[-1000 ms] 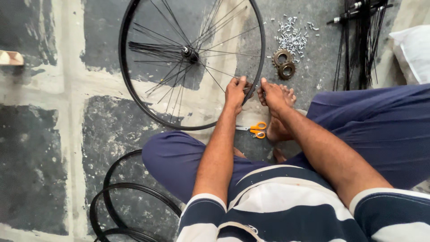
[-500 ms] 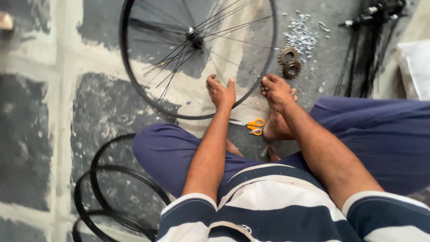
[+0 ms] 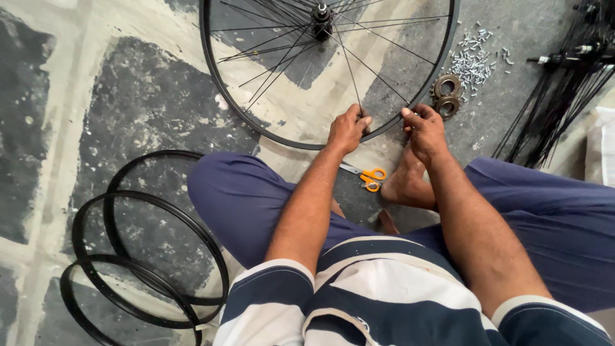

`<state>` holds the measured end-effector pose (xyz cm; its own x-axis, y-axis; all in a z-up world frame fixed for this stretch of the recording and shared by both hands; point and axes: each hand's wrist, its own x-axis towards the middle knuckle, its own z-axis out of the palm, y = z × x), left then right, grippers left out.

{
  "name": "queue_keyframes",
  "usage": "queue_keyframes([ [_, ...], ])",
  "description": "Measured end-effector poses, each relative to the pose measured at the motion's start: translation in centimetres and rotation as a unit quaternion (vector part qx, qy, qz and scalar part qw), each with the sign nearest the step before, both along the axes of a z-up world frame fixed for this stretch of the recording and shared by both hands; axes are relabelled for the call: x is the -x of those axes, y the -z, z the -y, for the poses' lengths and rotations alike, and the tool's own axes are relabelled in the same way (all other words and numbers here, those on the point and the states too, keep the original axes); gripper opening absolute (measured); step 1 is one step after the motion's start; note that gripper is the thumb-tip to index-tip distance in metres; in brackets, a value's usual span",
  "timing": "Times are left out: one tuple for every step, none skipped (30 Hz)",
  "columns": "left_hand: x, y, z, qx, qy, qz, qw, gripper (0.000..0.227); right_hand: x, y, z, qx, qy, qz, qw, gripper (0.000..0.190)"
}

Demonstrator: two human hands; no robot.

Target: The person inserts spokes into a bicycle hub, then uses scissors to open a package of nuts. They place a rim on the floor and attach the hub with spokes to it, then proceed to tighten the spokes using nuts.

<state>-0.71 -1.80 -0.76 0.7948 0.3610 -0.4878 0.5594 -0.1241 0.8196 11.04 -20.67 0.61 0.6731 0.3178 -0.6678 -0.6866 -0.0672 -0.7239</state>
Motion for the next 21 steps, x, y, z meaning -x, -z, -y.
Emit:
queue_keyframes([
  [-0.2, -0.2, 0.2, -0.010, 0.000, 0.013, 1.000, 0.022, -0.1, 0.1, 0.0, 0.005, -0.001, 0.001, 1.000, 0.022],
  [-0.5, -0.4, 0.2, -0.021, -0.001, 0.027, 0.999, 0.023, -0.2, 0.1, 0.0, 0.006, -0.003, -0.001, 1.000, 0.023],
  [-0.7, -0.6, 0.1, -0.028, 0.001, 0.024, 0.999, 0.024, -0.2, 0.0, 0.1, 0.008, -0.006, -0.002, 1.000, 0.023],
  [-0.9, -0.8, 0.2, -0.034, 0.002, 0.020, 0.999, 0.025, -0.2, -0.1, 0.1, 0.011, -0.009, -0.005, 1.000, 0.023],
  [-1.1, -1.0, 0.4, -0.039, 0.003, 0.016, 0.999, 0.026, -0.2, -0.2, 0.1, 0.012, -0.006, -0.008, 1.000, 0.023],
  [-1.3, -1.1, 0.5, -0.045, 0.004, 0.016, 0.999, 0.027, -0.4, -0.2, 0.0, 0.012, -0.003, -0.012, 1.000, 0.023],
  [-1.4, -1.1, 0.6, -0.052, 0.005, 0.015, 0.999, 0.027, -0.5, -0.2, 0.0, 0.013, -0.001, -0.015, 1.000, 0.023],
  [-1.5, -1.1, 0.6, -0.059, 0.007, 0.016, 0.998, 0.028, -0.6, -0.3, -0.1, 0.011, -0.001, -0.014, 1.000, 0.022],
  [-1.6, -1.0, 0.7, -0.077, 0.004, 0.026, 0.997, 0.030, -0.7, -0.4, 0.0, 0.010, -0.001, -0.012, 1.000, 0.022],
  [-1.7, -0.9, 1.0, -0.094, 0.003, 0.036, 0.995, 0.031, -0.8, -0.5, 0.0, 0.009, 0.001, -0.009, 1.000, 0.022],
  [-1.8, -0.7, 1.2, -0.110, 0.002, 0.047, 0.993, 0.033, -0.9, -0.5, -0.1, 0.004, 0.001, -0.012, 1.000, 0.022],
  [-1.8, -0.3, 1.2, -0.103, 0.007, 0.037, 0.994, 0.033, -1.0, -0.5, -0.1, -0.001, 0.001, -0.015, 1.000, 0.022],
  [-1.8, 0.1, 1.2, -0.096, 0.012, 0.028, 0.995, 0.034, -1.0, -0.4, -0.1, -0.006, 0.001, -0.018, 1.000, 0.022],
  [-1.7, 0.6, 1.1, -0.089, 0.017, 0.019, 0.996, 0.035, -0.8, -0.3, -0.1, -0.002, 0.003, -0.021, 1.000, 0.023],
  [-1.6, 1.1, 1.1, -0.059, 0.015, 0.005, 0.998, 0.035, -0.7, -0.3, 0.0, 0.003, 0.005, -0.024, 1.000, 0.023],
  [-1.5, 1.7, 1.0, -0.029, 0.012, -0.009, 0.999, 0.035, -0.8, -0.1, -0.1, 0.006, 0.007, -0.026, 1.000, 0.024],
  [-1.3, 2.3, 0.9, 0.000, 0.009, -0.022, 1.000, 0.036, -0.9, 0.0, -0.1, 0.005, 0.009, -0.028, 1.000, 0.024],
  [-1.4, 2.9, 1.0, 0.001, 0.022, -0.029, 0.999, 0.037, -0.9, 0.2, 0.0, 0.004, 0.012, -0.029, 0.999, 0.024],
  [-1.5, 3.5, 1.2, 0.003, 0.035, -0.036, 0.999, 0.038, -1.0, 0.3, 0.2, 0.003, 0.015, -0.031, 0.999, 0.024],
  [-1.7, 3.9, 1.2, 0.003, 0.050, -0.042, 0.998, 0.041, -1.1, 0.6, 0.3, 0.003, 0.027, -0.034, 0.999, 0.023],
  [-1.7, 4.3, 1.2, 0.035, 0.035, -0.038, 0.998, 0.039, -1.2, 0.9, 0.4, 0.003, 0.039, -0.036, 0.999, 0.021],
])
